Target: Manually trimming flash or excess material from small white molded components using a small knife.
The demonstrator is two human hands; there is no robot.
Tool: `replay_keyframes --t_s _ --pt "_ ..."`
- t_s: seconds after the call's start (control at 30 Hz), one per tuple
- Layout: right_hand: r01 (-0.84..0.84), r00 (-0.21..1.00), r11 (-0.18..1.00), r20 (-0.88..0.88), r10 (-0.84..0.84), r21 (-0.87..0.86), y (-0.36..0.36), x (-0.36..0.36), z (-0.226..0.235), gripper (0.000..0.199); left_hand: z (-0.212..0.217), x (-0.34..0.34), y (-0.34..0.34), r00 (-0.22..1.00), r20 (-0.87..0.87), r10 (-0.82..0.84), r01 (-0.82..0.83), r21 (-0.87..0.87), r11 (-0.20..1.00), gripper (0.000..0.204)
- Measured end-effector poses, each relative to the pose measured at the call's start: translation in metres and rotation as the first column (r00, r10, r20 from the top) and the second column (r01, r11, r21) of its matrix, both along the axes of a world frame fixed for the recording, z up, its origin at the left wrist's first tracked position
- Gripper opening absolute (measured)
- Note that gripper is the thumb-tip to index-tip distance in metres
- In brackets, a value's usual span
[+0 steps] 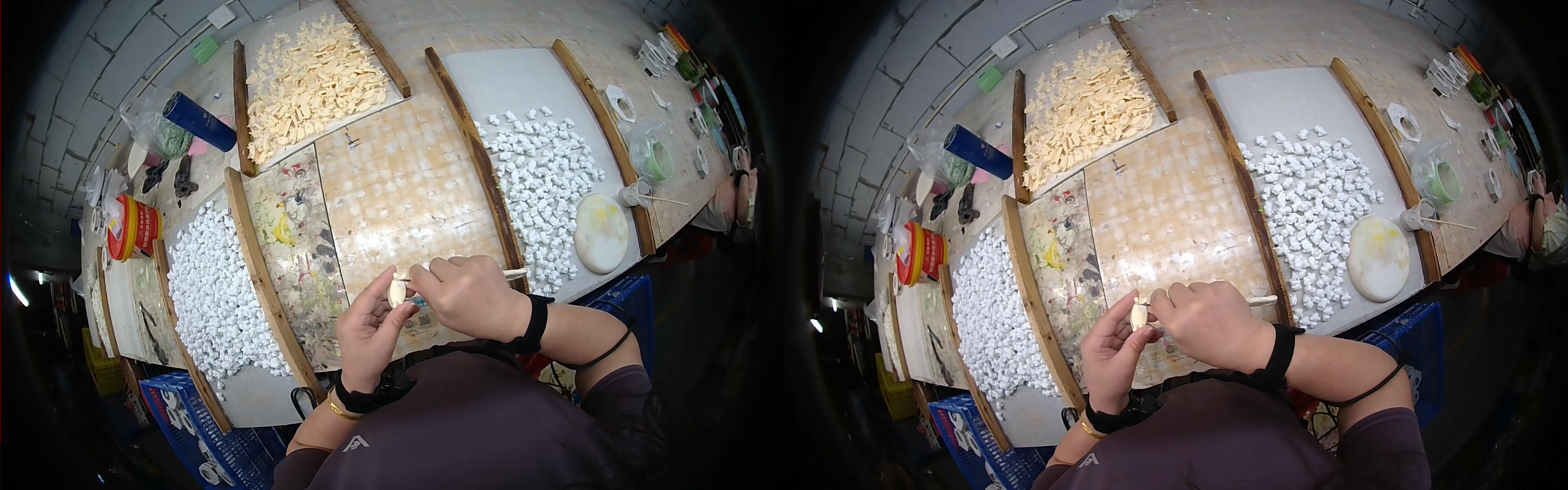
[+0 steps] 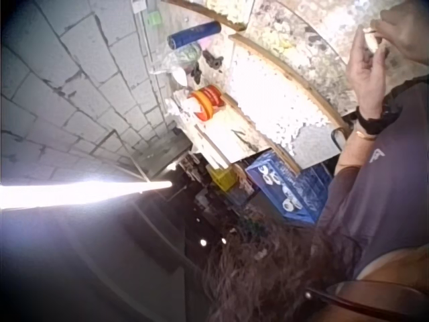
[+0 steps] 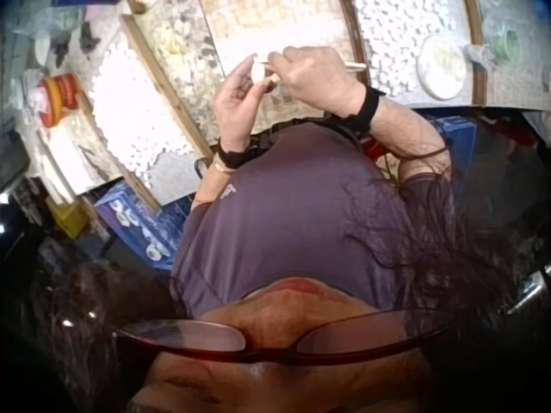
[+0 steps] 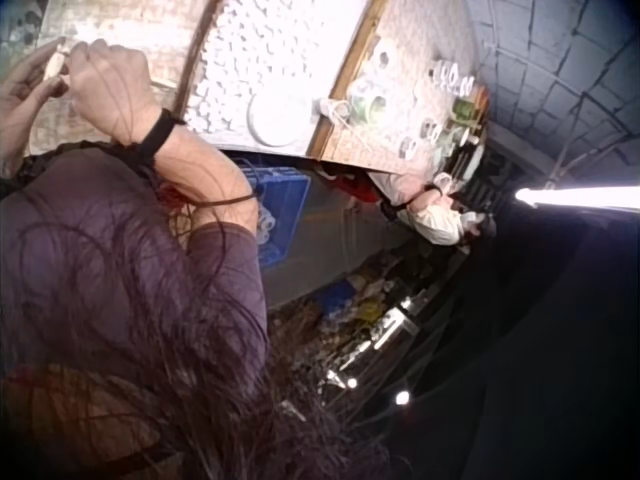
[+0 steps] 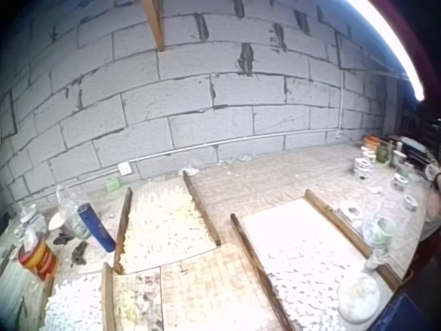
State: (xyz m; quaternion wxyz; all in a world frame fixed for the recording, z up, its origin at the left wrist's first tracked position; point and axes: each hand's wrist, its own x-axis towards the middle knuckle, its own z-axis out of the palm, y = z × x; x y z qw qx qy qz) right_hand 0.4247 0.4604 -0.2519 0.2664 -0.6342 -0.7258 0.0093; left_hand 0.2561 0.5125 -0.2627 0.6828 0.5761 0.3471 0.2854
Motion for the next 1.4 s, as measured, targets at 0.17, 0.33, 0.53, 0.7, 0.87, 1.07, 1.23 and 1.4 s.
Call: replay_keyframes --t_s 0.17,0.33,0.53,0.7,0.87,1.07,1.23,1.4 --pt "-0.046 0.999 0.997 -0.023 0.044 -0.058 0.001 0.003 0.003 0.011 -0.009 -0.003 0.001 0.998 -0.053 0.014 -0.008 0.112 0.994 0.048" --pt "-0.1 0.987 0.977 -0.142 0.073 -0.187 0.002 0.008 0.003 0.012 -0.009 -0.004 0.003 0.996 -0.085 -0.022 0.04 0.218 0.975 0.049" --pt "-0.161 0.968 0.956 -0.23 0.103 -0.247 0.005 0.014 0.005 0.014 -0.006 -0.006 0.004 0.988 -0.116 -0.1 0.116 0.137 0.984 0.047" --pt "-0.224 0.944 0.942 -0.297 0.146 -0.249 0.008 0.02 0.0 0.016 -0.007 -0.003 0.003 0.998 -0.002 -0.056 0.056 0.083 0.995 0.047" --pt "-0.141 0.962 0.969 -0.259 0.086 -0.201 0.001 0.013 0.0 0.015 -0.001 -0.001 0.003 0.998 0.054 -0.025 0.027 -0.043 0.999 0.047" --pt "-0.042 0.987 0.998 -0.155 0.035 -0.045 -0.002 0.006 0.002 0.01 -0.001 -0.001 0.002 0.998 0.049 0.035 -0.032 -0.059 0.998 0.047" --pt "0.012 0.997 1.0 -0.071 -0.011 0.016 -0.001 0.003 0.001 0.012 0.0 0.0 0.001 0.998 0.047 0.037 -0.034 -0.076 0.997 0.047" --pt "0.01 0.998 1.0 -0.061 -0.008 0.02 -0.001 -0.001 -0.001 0.013 0.001 0.002 0.001 0.997 0.048 0.064 -0.06 -0.08 0.995 0.047"
